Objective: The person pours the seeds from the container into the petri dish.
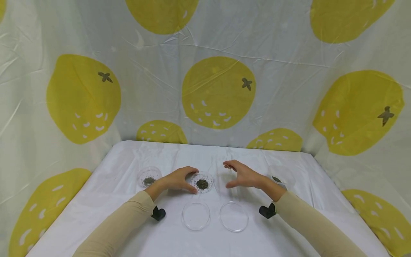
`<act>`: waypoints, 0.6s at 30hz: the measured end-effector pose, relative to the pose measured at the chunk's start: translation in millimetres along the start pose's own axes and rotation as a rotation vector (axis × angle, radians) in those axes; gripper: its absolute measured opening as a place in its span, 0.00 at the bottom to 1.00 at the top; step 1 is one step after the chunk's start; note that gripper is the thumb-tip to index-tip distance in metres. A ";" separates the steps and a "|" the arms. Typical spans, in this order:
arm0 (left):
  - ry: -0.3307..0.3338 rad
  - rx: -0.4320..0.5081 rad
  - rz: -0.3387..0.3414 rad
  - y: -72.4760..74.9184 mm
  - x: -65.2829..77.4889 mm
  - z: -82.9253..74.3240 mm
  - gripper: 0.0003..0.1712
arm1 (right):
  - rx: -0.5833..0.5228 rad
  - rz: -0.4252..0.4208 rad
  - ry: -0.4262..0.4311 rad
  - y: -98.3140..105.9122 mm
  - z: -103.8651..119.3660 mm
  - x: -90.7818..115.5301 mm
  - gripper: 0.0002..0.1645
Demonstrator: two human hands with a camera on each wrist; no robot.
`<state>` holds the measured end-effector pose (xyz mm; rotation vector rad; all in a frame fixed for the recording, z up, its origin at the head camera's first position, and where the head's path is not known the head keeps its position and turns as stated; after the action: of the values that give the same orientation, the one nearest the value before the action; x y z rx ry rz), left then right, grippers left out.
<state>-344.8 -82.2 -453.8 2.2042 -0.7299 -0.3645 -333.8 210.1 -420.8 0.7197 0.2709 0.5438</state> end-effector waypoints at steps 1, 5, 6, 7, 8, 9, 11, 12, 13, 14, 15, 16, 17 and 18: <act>0.000 -0.001 0.000 0.0 -0.2 0.2 0.49 | -0.009 -0.001 0.004 0.4 0.9 -0.2 0.54; 0.000 -0.004 -0.002 0.0 -0.8 0.8 0.49 | -0.060 0.005 0.007 0.9 2.7 -0.8 0.53; -0.001 -0.003 -0.002 0.1 -0.8 0.8 0.49 | -0.072 0.006 0.005 0.6 3.5 -0.8 0.53; -0.002 -0.003 -0.001 0.1 -0.8 0.7 0.49 | -0.083 0.005 0.006 0.1 3.9 -1.0 0.53; -0.003 -0.003 -0.001 0.3 -0.7 0.5 0.49 | -0.096 0.005 0.002 -0.6 4.0 -1.4 0.53; -0.004 -0.002 -0.002 0.4 -0.6 0.5 0.49 | -0.102 0.005 0.001 -1.3 4.1 -1.6 0.53; -0.005 -0.003 -0.003 0.6 -0.1 0.5 0.49 | -0.111 0.002 0.002 -2.5 4.8 -2.5 0.53; -0.005 -0.002 -0.003 0.7 0.0 0.1 0.49 | -0.116 0.002 0.000 -3.2 5.5 -3.2 0.53; -0.004 -0.004 -0.003 0.7 0.1 -0.1 0.49 | -0.118 0.000 0.002 -3.8 5.6 -4.2 0.52; -0.004 -0.005 -0.005 0.7 0.2 -0.2 0.49 | -0.118 0.000 0.004 -4.6 5.8 -5.2 0.52; -0.003 -0.006 -0.006 0.7 0.2 -0.2 0.49 | -0.122 0.000 0.007 -5.2 6.3 -6.1 0.51; -0.002 -0.007 -0.006 0.6 0.2 -0.4 0.49 | -0.130 0.001 0.009 -5.9 7.4 -7.3 0.51; 0.000 -0.007 -0.006 0.5 0.0 -0.5 0.49 | -0.137 0.002 0.010 -6.7 8.3 -8.5 0.50; 0.001 -0.007 -0.007 0.4 -0.1 -0.6 0.49 | -0.144 0.004 0.010 -7.6 9.5 -9.5 0.50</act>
<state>-344.8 -82.0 -453.1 2.2006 -0.7200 -0.3691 -334.8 194.9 -418.7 0.5782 0.2368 0.5644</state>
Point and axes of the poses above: each hand's wrist, its own x-axis away from the middle knuckle, its own y-axis out of the back of the hand, z = x × y, the point moved 3 cm from there along -x, towards the middle knuckle, and after that the axes turned 2 degrees about -z, right-handed, at the moved point
